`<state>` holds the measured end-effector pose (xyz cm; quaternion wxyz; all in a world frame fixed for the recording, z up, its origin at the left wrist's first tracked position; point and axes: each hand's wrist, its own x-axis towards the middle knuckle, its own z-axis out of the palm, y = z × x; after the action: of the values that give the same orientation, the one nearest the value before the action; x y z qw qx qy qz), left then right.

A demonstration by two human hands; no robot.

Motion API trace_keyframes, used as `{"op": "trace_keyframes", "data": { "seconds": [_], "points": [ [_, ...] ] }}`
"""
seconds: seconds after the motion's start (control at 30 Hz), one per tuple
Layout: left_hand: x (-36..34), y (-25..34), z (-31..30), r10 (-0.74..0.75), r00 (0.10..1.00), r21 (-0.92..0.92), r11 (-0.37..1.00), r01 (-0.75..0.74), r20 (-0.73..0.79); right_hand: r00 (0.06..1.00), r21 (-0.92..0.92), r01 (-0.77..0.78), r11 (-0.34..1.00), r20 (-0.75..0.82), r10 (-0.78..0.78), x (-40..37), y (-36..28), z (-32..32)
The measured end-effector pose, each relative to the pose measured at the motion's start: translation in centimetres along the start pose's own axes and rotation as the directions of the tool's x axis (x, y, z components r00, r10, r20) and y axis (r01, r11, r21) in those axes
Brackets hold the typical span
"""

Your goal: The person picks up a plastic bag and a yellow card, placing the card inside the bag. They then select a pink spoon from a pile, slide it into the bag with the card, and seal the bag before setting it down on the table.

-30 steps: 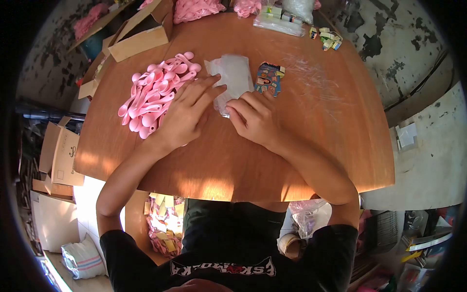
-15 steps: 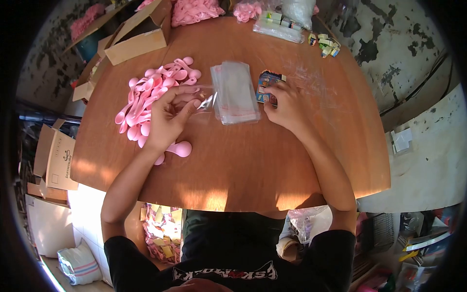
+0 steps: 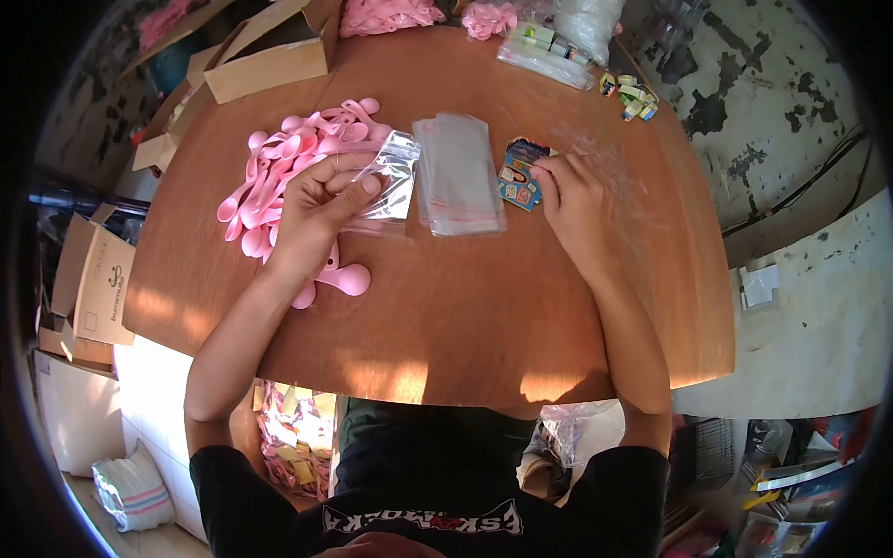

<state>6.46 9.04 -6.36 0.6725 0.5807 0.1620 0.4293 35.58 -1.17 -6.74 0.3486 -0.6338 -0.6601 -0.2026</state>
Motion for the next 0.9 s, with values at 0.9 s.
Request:
{"op": "trace_keyframes", "data": {
  "seconds": [0.9],
  "points": [
    [-0.6,0.6,0.3,-0.157,0.982,0.003,0.988,0.157,0.103,0.949,0.723,-0.164,0.671,-0.071,0.309,3.7,-9.8,-5.6]
  ]
}}
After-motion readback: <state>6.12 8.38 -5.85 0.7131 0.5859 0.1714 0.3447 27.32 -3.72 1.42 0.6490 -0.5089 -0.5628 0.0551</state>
